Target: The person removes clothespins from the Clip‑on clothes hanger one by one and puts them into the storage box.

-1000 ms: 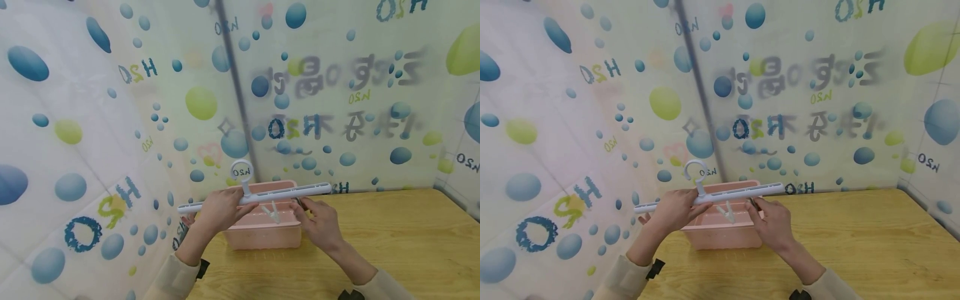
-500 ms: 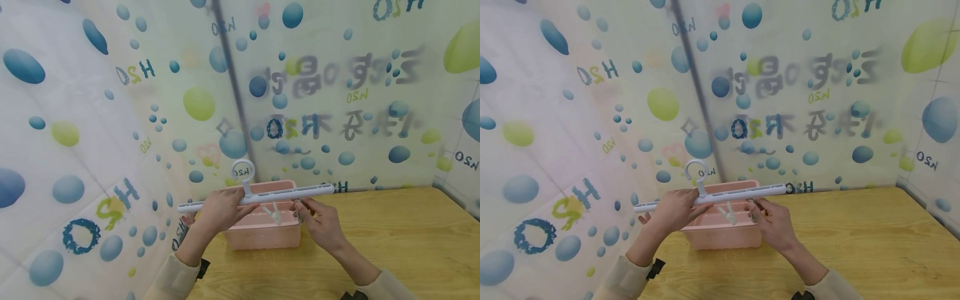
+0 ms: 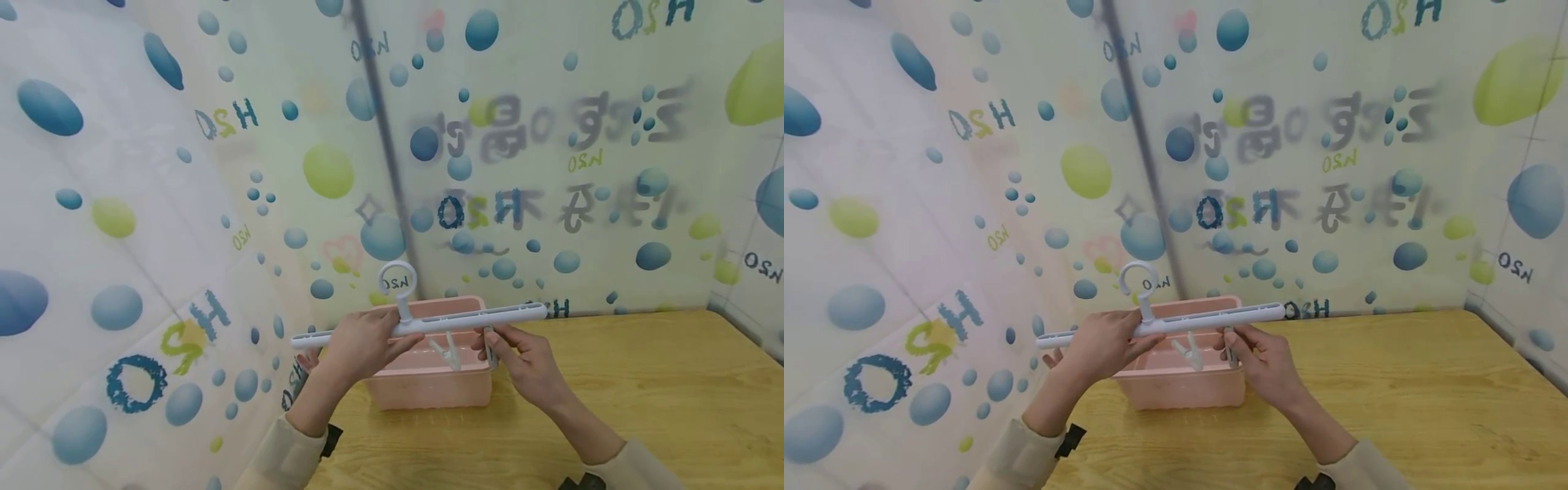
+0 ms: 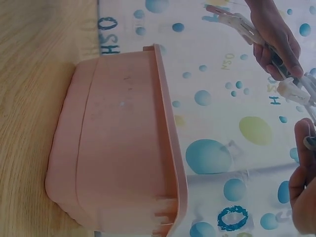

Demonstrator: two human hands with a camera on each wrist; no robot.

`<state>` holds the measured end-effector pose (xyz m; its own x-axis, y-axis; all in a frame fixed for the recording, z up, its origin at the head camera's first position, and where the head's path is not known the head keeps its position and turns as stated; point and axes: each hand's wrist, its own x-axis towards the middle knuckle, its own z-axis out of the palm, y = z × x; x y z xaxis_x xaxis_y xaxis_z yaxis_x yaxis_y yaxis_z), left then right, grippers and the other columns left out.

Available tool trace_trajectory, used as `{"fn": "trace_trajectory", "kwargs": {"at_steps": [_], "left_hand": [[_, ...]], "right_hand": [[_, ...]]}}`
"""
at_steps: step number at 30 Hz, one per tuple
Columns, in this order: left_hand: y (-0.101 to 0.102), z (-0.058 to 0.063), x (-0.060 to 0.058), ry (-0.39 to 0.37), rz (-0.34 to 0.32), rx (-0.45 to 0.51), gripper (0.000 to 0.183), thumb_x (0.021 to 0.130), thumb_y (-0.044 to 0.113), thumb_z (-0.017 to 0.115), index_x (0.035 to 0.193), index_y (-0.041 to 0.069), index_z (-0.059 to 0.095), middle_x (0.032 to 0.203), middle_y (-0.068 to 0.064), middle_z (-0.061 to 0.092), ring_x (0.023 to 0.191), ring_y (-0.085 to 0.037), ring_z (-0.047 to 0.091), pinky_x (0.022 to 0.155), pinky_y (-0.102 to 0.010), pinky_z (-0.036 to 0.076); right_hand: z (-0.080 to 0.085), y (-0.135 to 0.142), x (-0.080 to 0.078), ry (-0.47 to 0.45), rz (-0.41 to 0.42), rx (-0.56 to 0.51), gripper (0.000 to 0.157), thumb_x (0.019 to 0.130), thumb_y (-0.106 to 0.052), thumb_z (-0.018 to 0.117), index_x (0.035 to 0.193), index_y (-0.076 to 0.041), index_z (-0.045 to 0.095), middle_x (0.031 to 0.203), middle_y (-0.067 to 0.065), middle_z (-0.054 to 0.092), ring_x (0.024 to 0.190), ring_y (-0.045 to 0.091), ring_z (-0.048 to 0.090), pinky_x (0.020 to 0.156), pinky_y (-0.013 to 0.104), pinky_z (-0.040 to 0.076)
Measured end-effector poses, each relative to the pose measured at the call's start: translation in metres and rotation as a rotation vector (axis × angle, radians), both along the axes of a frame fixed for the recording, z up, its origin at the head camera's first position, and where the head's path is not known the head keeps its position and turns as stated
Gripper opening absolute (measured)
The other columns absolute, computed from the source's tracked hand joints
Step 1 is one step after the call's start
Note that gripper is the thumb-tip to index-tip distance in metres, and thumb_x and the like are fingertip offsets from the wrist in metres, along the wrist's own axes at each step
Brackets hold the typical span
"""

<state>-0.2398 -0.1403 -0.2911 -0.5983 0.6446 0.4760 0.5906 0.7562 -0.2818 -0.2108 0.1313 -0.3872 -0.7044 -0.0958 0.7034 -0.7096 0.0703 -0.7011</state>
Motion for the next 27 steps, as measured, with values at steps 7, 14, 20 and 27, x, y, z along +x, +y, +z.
{"fn": "trace_trajectory", "kwargs": {"at_steps": [7, 14, 20, 27], "left_hand": [[-0.0010, -0.0002, -0.0001, -0.012, 0.017, -0.009, 0.044, 0.094, 0.063, 0.055, 0.081, 0.021, 0.049, 0.060, 0.010, 0.035, 0.047, -0.005, 0.031, 0.045, -0.019, 0.020], [-0.0020, 0.0007, 0.0009, 0.001, 0.005, -0.004, 0.045, 0.093, 0.063, 0.056, 0.081, 0.020, 0.050, 0.060, 0.010, 0.035, 0.046, -0.005, 0.031, 0.044, -0.019, 0.020], [-0.0024, 0.0011, 0.0007, 0.018, -0.010, -0.003, 0.046, 0.092, 0.064, 0.057, 0.080, 0.020, 0.049, 0.060, 0.009, 0.035, 0.046, -0.006, 0.030, 0.045, -0.019, 0.019], [-0.0041, -0.0005, 0.0019, 0.052, -0.012, -0.012, 0.047, 0.093, 0.065, 0.054, 0.079, 0.020, 0.048, 0.060, 0.010, 0.035, 0.046, -0.005, 0.029, 0.044, -0.019, 0.019]], "right_hand": [[-0.0001, 0.0016, -0.0009, -0.011, 0.136, -0.068, 0.026, 0.105, 0.000, 0.043, 0.116, 0.007, 0.065, 0.095, 0.005, 0.072, 0.079, 0.014, 0.068, 0.072, 0.030, 0.058], [-0.0002, 0.0046, -0.0038, -0.016, 0.272, -0.108, 0.027, 0.105, 0.002, 0.040, 0.117, 0.006, 0.064, 0.100, 0.000, 0.072, 0.085, 0.011, 0.070, 0.074, 0.030, 0.059], [0.0023, 0.0078, -0.0033, -0.057, 0.312, -0.107, 0.028, 0.106, 0.000, 0.038, 0.117, 0.001, 0.064, 0.099, -0.003, 0.073, 0.092, 0.010, 0.071, 0.076, 0.030, 0.059], [-0.0007, 0.0068, -0.0027, 0.010, 0.189, -0.021, 0.023, 0.103, 0.004, 0.045, 0.114, 0.006, 0.066, 0.095, 0.000, 0.073, 0.080, 0.012, 0.070, 0.073, 0.027, 0.058]]}}
